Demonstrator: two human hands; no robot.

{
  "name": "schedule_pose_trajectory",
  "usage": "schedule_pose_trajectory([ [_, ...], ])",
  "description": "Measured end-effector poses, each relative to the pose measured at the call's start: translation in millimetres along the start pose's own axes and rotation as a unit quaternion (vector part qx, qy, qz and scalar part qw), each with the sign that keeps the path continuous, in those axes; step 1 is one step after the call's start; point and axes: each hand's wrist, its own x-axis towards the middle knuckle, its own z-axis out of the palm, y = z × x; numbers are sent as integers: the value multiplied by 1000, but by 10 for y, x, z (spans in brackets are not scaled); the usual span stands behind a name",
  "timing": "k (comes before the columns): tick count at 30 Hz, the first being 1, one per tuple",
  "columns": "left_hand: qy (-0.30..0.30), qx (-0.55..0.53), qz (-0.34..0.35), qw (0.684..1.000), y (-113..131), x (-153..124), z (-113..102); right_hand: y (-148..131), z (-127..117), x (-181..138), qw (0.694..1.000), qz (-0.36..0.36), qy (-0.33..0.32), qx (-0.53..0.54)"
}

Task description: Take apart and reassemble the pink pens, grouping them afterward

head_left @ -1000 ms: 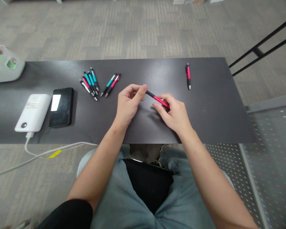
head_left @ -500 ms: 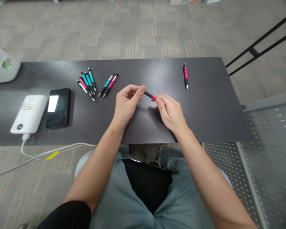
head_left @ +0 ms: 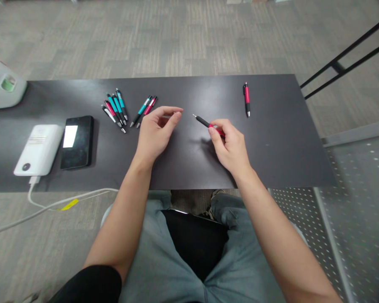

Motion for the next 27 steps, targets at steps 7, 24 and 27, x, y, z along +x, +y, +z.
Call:
schedule_pose_trajectory([
  [7, -93, 207, 24, 973, 42, -37, -186, 50, -39, 43, 1000, -14, 4, -18],
  [24, -146, 72, 71, 984, 10, -17, -175, 29, -54, 36, 999, -25, -43, -2],
  [27, -163, -10, 76, 984, 63, -16, -120, 7, -69, 40, 997, -40, -64, 25],
])
